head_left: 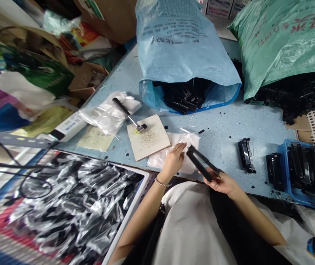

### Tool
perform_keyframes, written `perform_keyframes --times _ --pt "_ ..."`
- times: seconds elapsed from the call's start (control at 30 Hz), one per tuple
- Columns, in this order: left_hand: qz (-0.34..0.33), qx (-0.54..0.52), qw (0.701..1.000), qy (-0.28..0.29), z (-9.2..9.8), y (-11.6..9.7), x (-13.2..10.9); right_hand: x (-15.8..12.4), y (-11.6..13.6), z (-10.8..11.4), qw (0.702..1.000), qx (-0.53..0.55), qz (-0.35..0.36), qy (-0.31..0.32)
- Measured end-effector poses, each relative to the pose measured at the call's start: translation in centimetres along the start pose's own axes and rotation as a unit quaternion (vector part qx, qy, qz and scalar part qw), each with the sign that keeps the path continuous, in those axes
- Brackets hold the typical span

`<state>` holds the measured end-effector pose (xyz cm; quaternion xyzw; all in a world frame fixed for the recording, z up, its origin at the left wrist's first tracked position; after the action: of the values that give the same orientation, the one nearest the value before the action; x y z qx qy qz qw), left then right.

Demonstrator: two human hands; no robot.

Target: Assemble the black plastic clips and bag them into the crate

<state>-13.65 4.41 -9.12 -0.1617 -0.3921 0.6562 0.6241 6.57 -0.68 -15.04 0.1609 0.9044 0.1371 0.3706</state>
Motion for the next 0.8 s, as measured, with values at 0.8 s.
perform_keyframes --times 0.8 --pt "0.153 0.036 0.982 0.104 14.7 0.6 -10.8 -3.0 5.9 -5.3 0.826 -0.52 0.202 -0.08"
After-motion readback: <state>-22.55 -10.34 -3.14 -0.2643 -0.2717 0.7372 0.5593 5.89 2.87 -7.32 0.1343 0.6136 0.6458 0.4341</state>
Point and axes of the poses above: each hand's wrist, its own x-axis towards the middle knuckle, its own z-axis out of the back of the hand, y = z × x, the point moved 10 cm from there along x, towards the middle knuckle, and after that the axes turned 7 degrees about -y, right-handed, at the moved point
